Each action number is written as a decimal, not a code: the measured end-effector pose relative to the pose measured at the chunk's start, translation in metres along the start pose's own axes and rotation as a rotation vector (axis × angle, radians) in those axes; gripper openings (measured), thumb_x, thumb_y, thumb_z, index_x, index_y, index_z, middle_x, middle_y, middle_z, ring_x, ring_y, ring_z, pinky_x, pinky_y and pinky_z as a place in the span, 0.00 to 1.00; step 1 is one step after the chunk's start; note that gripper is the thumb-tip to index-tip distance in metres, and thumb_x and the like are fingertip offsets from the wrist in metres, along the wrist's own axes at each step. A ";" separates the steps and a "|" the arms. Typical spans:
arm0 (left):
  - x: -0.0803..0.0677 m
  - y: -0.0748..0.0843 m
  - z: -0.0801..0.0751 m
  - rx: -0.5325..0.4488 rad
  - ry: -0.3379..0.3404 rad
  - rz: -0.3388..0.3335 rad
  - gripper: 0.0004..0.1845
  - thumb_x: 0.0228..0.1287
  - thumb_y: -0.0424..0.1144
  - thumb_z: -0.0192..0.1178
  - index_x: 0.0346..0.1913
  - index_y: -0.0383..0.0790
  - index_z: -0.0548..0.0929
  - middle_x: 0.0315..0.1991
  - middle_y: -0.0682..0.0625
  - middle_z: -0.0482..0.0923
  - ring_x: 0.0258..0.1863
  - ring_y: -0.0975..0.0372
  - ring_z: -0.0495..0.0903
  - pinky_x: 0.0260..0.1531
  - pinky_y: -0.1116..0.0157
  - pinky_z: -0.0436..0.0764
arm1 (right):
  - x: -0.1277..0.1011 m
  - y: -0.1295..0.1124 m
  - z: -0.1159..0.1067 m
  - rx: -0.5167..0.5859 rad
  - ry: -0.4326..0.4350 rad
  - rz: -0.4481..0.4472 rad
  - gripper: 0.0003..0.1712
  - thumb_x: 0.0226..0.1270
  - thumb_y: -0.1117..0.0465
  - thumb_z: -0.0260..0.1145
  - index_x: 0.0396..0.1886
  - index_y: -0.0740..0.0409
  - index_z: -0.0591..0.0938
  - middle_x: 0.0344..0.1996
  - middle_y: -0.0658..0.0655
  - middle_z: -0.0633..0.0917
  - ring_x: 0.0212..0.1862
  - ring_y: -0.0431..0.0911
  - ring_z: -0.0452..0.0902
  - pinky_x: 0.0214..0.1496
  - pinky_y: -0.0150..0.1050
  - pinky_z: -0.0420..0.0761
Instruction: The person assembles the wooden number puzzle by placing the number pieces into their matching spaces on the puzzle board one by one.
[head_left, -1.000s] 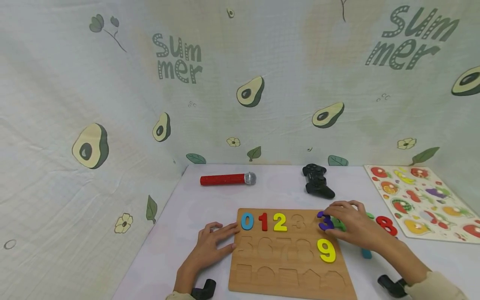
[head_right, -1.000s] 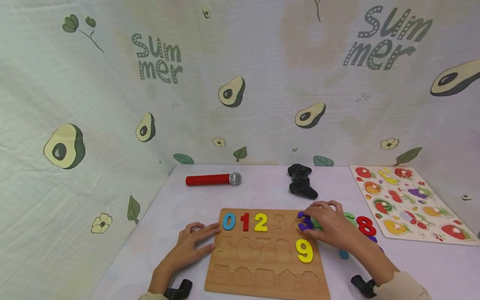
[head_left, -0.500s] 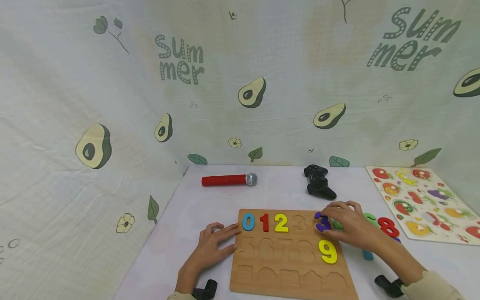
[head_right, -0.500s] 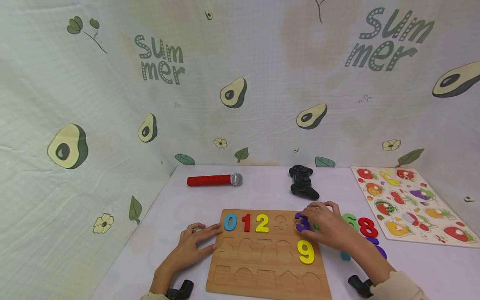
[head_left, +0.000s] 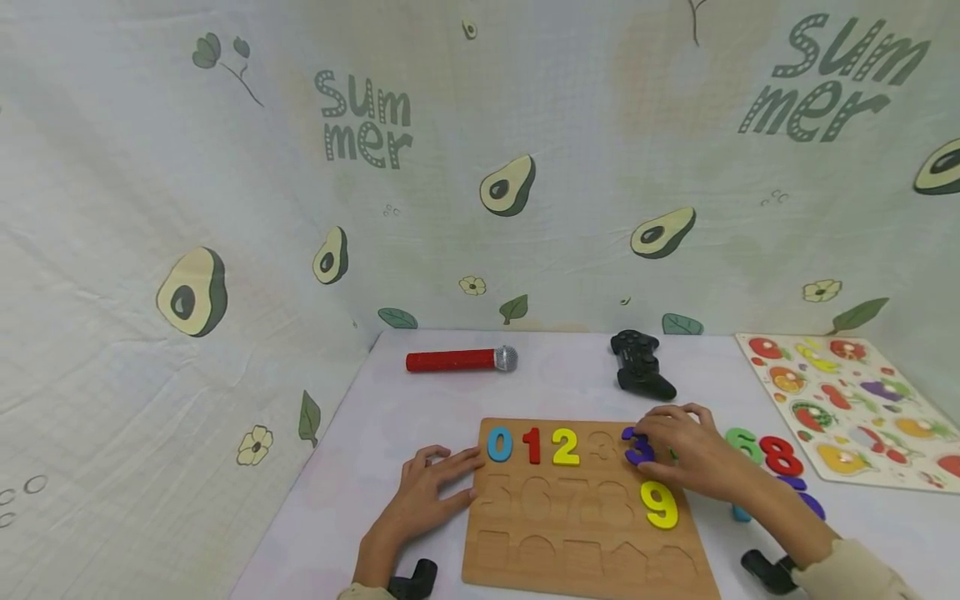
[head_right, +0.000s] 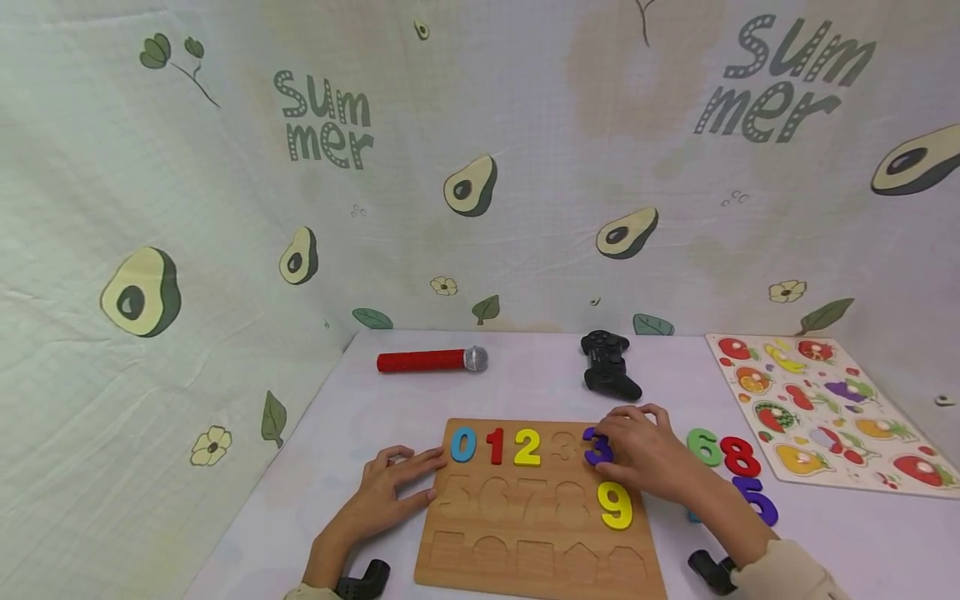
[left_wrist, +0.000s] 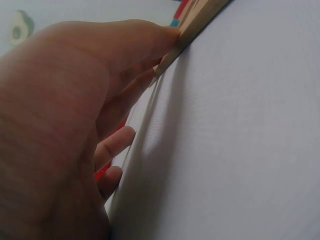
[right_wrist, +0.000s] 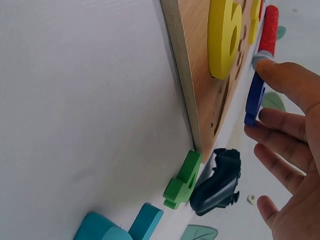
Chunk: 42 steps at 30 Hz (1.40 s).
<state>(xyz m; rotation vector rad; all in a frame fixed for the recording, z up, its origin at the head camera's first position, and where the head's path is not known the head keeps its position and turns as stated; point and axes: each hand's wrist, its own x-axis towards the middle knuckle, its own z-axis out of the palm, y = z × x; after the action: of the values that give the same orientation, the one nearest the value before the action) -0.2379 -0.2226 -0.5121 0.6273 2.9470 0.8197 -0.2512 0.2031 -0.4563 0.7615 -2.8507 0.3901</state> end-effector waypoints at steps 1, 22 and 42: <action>0.000 0.000 0.000 -0.001 0.001 0.000 0.26 0.68 0.60 0.59 0.68 0.66 0.76 0.71 0.65 0.68 0.66 0.54 0.58 0.59 0.44 0.57 | 0.000 0.000 0.000 -0.001 -0.002 0.000 0.28 0.55 0.46 0.78 0.54 0.53 0.85 0.50 0.51 0.85 0.61 0.59 0.70 0.61 0.69 0.53; 0.000 0.000 0.000 -0.010 0.015 0.014 0.25 0.68 0.59 0.60 0.67 0.64 0.77 0.70 0.65 0.68 0.66 0.55 0.59 0.59 0.44 0.57 | 0.014 -0.009 0.009 0.023 -0.046 -0.025 0.26 0.58 0.45 0.76 0.53 0.52 0.85 0.50 0.52 0.85 0.62 0.57 0.70 0.62 0.68 0.52; 0.000 0.000 0.000 -0.001 0.003 0.004 0.26 0.68 0.59 0.61 0.68 0.66 0.76 0.71 0.66 0.67 0.67 0.55 0.58 0.60 0.44 0.56 | 0.024 -0.014 0.018 0.002 -0.051 -0.074 0.27 0.57 0.45 0.77 0.53 0.53 0.85 0.49 0.52 0.85 0.60 0.57 0.71 0.61 0.66 0.54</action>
<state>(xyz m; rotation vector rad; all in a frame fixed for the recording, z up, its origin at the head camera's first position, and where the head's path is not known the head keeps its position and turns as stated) -0.2381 -0.2230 -0.5119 0.6326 2.9488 0.8231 -0.2664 0.1744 -0.4648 0.8861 -2.8593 0.3681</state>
